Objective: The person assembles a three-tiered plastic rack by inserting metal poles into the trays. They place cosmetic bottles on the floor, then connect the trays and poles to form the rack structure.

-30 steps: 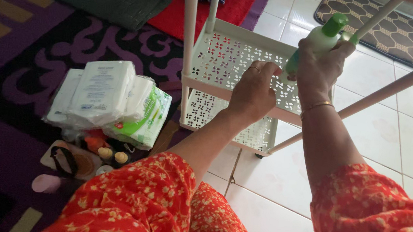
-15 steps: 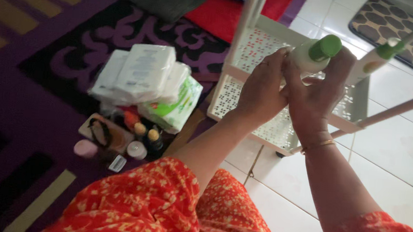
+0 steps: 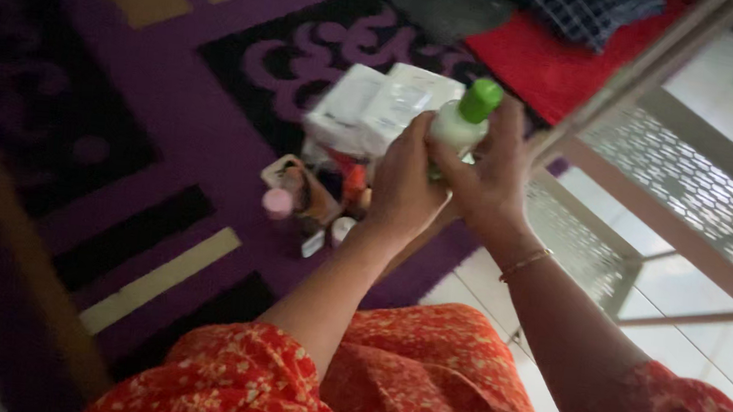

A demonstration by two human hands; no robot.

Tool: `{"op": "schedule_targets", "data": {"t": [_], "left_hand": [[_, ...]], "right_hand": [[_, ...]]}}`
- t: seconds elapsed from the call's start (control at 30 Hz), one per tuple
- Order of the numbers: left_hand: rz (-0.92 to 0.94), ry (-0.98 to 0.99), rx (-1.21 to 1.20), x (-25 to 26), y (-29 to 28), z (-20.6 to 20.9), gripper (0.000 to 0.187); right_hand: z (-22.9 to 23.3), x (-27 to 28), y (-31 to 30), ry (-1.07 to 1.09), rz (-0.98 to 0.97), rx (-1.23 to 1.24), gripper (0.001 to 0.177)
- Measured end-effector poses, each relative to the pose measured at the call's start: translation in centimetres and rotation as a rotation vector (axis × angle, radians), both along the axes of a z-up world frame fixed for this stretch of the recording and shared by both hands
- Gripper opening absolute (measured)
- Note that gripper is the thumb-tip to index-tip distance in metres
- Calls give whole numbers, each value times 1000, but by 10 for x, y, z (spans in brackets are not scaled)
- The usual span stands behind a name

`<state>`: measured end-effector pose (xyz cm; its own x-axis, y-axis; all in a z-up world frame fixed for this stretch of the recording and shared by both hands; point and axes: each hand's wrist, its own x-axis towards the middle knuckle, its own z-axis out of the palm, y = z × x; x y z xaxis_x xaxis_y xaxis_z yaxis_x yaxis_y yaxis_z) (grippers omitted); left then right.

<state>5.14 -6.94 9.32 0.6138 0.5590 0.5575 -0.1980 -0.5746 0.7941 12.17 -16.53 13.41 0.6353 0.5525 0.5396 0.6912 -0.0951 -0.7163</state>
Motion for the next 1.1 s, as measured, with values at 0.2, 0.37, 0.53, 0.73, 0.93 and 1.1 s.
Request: {"op": "schedule_targets", "data": {"t": [0.2, 0.37, 0.53, 0.73, 0.93, 1.1], "left_hand": [[303, 107, 74, -62, 97, -16, 43], [398, 227, -257, -93, 156, -44, 50], [553, 497, -258, -106, 194, -94, 59], [542, 750, -328, -100, 202, -153, 48], [488, 701, -432, -93, 185, -163, 63], [507, 626, -381, -84, 161, -137, 64]], "right_hand": [[-37, -26, 105, 354, 489, -76, 56], [-79, -31, 170, 431, 608, -162, 54], [-114, -33, 183, 278, 451, -421, 42], [-116, -36, 155, 187, 349, -635, 31], [-105, -43, 137, 343, 290, -716, 27], [-101, -36, 123, 225, 349, -695, 28]]}}
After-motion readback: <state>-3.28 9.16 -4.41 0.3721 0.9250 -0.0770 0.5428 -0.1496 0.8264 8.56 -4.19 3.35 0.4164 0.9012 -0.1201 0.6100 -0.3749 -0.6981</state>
